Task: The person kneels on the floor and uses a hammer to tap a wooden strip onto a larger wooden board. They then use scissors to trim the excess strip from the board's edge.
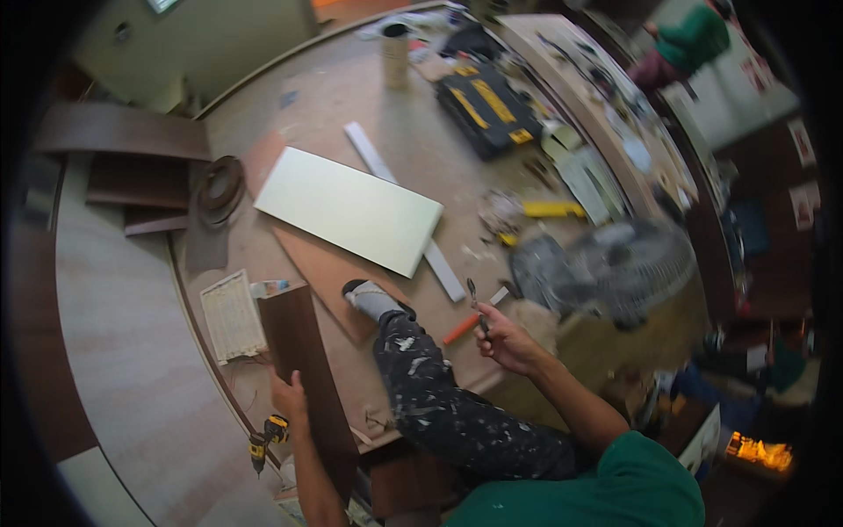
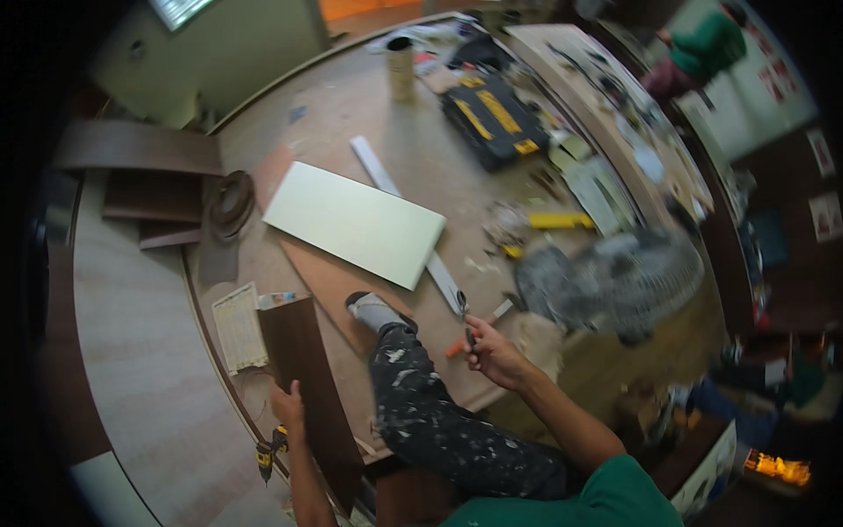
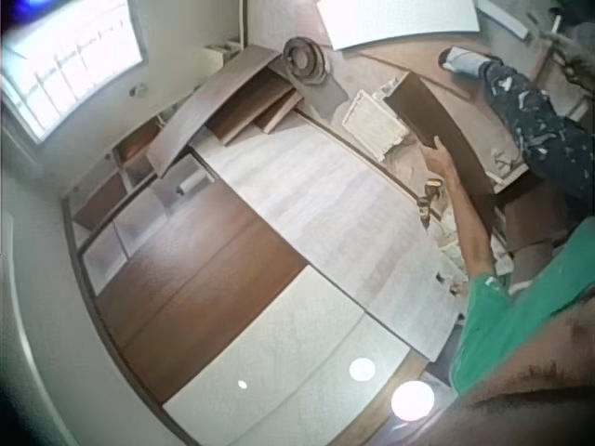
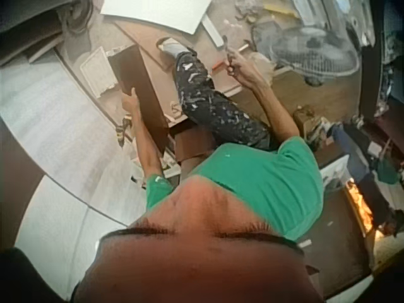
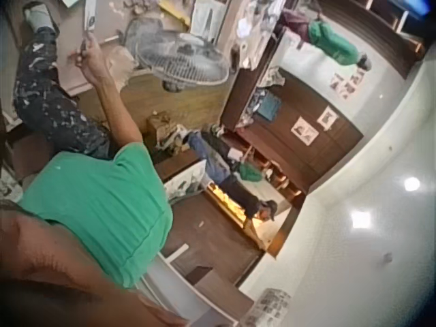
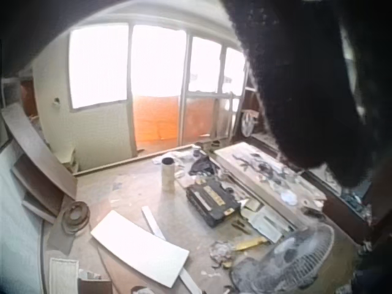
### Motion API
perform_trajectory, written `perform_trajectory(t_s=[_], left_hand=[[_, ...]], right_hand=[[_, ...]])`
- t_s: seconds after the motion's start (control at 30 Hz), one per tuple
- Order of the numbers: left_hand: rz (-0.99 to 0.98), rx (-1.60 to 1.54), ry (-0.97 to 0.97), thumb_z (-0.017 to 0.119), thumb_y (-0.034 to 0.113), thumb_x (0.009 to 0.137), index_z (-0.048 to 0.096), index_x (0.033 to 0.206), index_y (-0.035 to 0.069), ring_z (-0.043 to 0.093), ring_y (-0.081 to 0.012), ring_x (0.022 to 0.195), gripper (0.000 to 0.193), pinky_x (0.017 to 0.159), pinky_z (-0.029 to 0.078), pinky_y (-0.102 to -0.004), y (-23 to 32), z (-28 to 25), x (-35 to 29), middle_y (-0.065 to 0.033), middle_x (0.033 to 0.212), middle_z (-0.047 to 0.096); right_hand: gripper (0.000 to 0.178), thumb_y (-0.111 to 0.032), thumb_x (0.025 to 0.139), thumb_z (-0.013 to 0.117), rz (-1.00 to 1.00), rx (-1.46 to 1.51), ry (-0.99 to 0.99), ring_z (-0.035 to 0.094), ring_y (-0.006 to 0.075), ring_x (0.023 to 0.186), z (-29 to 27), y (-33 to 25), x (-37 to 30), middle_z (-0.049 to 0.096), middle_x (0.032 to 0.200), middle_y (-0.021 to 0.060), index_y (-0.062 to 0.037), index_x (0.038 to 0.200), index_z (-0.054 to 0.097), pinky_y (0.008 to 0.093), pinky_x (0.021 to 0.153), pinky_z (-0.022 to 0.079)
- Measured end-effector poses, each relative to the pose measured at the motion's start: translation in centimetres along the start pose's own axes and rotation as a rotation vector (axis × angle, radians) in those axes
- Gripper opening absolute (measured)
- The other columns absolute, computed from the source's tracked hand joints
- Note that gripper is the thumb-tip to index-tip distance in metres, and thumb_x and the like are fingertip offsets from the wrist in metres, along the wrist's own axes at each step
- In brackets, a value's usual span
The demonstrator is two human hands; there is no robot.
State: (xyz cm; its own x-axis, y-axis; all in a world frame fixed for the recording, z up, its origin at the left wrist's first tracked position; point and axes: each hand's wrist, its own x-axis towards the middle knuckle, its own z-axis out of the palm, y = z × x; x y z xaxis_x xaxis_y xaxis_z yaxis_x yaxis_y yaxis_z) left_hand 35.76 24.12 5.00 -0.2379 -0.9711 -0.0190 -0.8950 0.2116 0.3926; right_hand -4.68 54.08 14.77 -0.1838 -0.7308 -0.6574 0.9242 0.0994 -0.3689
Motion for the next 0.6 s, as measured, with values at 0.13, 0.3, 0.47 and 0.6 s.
perform_trajectory(t_s=[0.13, 0.3, 0.47, 0.6], left_hand=[[0.106, -0.113, -0.08, 0.075, 0.021, 0.094, 0.057, 0.131, -0.004, 0.067, -0.0447, 0.109, 0.049, 0.089, 0.052, -0.0464, 6.6, -5.4, -5.8, -0.0266, 0.116, 0.07], [0.306, -0.252, -0.099, 0.073, 0.015, 0.095, 0.059, 0.124, -0.006, 0.068, -0.0403, 0.103, 0.038, 0.087, 0.052, -0.045, 12.6, -8.8, -15.6, -0.0242, 0.112, 0.07], [0.262, -0.152, -0.322, 0.075, 0.008, 0.092, 0.061, 0.117, -0.006, 0.068, -0.0359, 0.098, 0.032, 0.082, 0.053, -0.045, 15.2, -8.5, -21.4, -0.0213, 0.105, 0.069], [0.489, 0.138, -0.467, 0.079, -0.002, 0.082, 0.064, 0.112, -0.001, 0.067, -0.04, 0.087, 0.034, 0.075, 0.053, -0.0435, 14.2, -6.7, -24.5, -0.0188, 0.091, 0.068]], right_hand=[[0.097, 0.008, 0.09, 0.053, -0.103, -0.246, 0.034, 0.062, 0.0153, 0.072, -4.4, 2.7, -8.6, 0.062, 0.114, 0.0146, -0.0187, 0.167, -0.001, 0.0271, 0.061, 0.054], [0.099, 0.011, 0.09, 0.051, -0.198, -0.41, 0.164, 0.07, 0.0193, 0.074, -13.5, 6.3, -16.2, 0.061, 0.118, 0.0165, -0.0199, 0.167, -0.002, 0.0302, 0.063, 0.061], [0.096, 0.015, 0.086, 0.046, 0.023, -0.241, 0.136, 0.07, 0.0198, 0.076, -24.9, 8.9, -20.5, 0.06, 0.109, 0.0122, -0.0177, 0.168, 0.008, 0.0311, 0.068, 0.062], [0.093, 0.013, 0.089, 0.049, 0.06, -0.117, 0.158, 0.07, 0.0205, 0.08, -31.2, 9.6, -23.6, 0.059, 0.105, 0.0087, -0.018, 0.167, 0.01, 0.0342, 0.072, 0.063]])
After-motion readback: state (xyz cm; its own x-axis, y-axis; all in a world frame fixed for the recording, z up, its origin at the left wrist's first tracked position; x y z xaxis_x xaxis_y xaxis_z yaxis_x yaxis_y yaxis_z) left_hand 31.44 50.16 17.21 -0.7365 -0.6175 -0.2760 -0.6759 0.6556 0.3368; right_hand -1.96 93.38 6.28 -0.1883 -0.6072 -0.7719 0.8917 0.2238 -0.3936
